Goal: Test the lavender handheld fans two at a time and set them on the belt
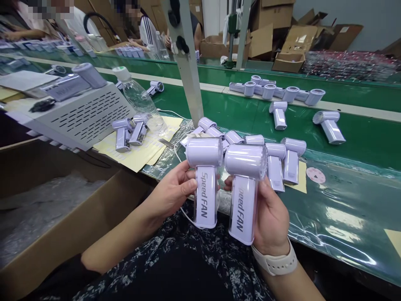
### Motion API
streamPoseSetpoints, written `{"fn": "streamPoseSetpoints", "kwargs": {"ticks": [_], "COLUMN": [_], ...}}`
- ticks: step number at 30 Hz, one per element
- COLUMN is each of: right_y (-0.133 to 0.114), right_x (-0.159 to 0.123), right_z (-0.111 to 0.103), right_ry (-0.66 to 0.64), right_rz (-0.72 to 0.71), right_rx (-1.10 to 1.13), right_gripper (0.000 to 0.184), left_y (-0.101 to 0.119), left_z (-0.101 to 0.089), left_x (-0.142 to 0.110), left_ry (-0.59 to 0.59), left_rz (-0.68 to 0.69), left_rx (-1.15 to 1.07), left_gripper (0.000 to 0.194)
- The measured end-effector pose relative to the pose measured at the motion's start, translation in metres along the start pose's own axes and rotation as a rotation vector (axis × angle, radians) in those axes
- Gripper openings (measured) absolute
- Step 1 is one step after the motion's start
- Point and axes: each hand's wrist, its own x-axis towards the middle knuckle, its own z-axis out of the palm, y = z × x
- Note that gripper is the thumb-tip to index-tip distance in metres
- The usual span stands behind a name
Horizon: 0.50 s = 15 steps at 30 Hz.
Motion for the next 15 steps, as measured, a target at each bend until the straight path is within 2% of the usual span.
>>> {"fn": "streamPoseSetpoints", "kwargs": {"ticks": [4,10,15], "right_y": [0.0019,0.0081,0.0096], "right_x": [0.0001,0.0007,0.0019], "right_z": [0.0022,0.0058,0.0084], "right_ry": [-0.001,0.083,0.155], "right_rz": [0.018,0.050,0.096], "right_rx": [-0.029,0.027,0.047], "right_gripper": [0.031,0.037,0.029], "left_y": [-0.0040,-0.0073,-0.0064], "left_z": [-0.0004,-0.0028,-0.0044], "left_x": [0.0022,0.0019,-0.0003], "left_ry": [-0.016,0.014,0.037], "left_rz": [-0.003,-0.033,-0.047], "left_rx": [-0.007,0.013,0.041], "left_gripper": [0.059,0.064,0.066]}}
